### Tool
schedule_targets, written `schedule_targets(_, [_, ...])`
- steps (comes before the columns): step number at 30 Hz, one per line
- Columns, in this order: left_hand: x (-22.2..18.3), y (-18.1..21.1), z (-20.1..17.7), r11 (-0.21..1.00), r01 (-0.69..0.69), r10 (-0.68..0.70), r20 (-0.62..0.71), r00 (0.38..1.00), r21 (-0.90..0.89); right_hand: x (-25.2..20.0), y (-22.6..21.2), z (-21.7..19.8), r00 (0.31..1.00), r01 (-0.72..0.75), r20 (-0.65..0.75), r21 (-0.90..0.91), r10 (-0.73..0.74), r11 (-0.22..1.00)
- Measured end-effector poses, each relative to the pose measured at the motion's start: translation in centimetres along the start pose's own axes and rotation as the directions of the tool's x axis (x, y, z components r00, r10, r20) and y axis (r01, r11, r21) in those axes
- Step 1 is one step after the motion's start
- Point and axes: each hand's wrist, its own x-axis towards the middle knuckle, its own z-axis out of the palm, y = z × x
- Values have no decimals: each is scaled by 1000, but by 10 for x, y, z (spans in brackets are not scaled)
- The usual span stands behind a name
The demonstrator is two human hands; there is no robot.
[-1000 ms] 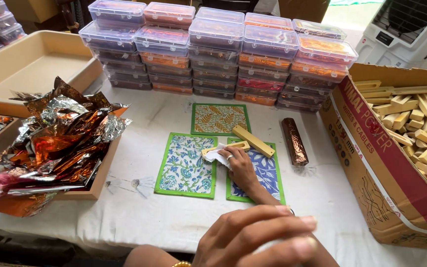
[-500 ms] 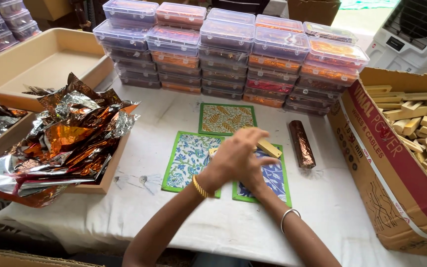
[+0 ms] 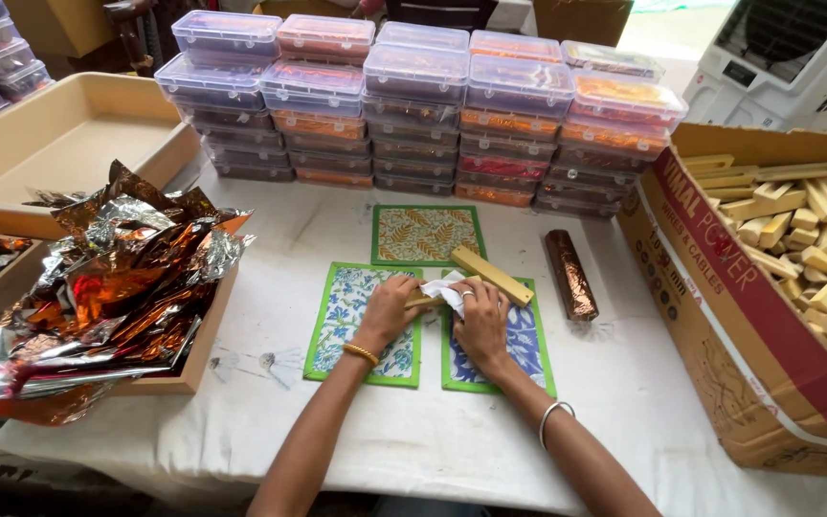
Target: Wrapping small wooden blocks with gold-colored decorative foil.
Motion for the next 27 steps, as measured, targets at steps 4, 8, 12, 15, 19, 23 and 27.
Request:
schedule_targets(4, [-1, -3, 9, 999, -5, 6, -20, 1000, 49, 7, 0, 17, 992, 127, 26, 23, -127, 992])
schedule_targets(8, [0, -16, 16, 992, -116, 121, -131, 984, 45, 22, -8, 20, 962, 208, 152, 136, -228, 969])
schedule_targets(12, [0, 10, -8, 985, 77, -87, -60, 994, -153, 25, 6, 25, 959, 164, 208, 144, -191, 976])
schedule_targets(15, [1, -9, 9, 997, -68, 64, -94, 993, -40, 27, 15, 10, 979, 164, 103, 101, -174, 981])
schedule_targets(19, [1, -4, 10, 986, -163, 158, -156, 975, -19, 25, 27, -6, 985, 174, -16, 41, -173, 984])
schedule_targets(23, [-3, 7, -11, 992, -91, 74, -181, 981, -87, 16, 26, -3, 987, 160, 17, -1, -160, 987])
schedule_targets(27, [-1, -3, -18, 920, 43, -105, -137, 985, -391, 8, 19, 12, 950, 314, -44, 132, -310, 940])
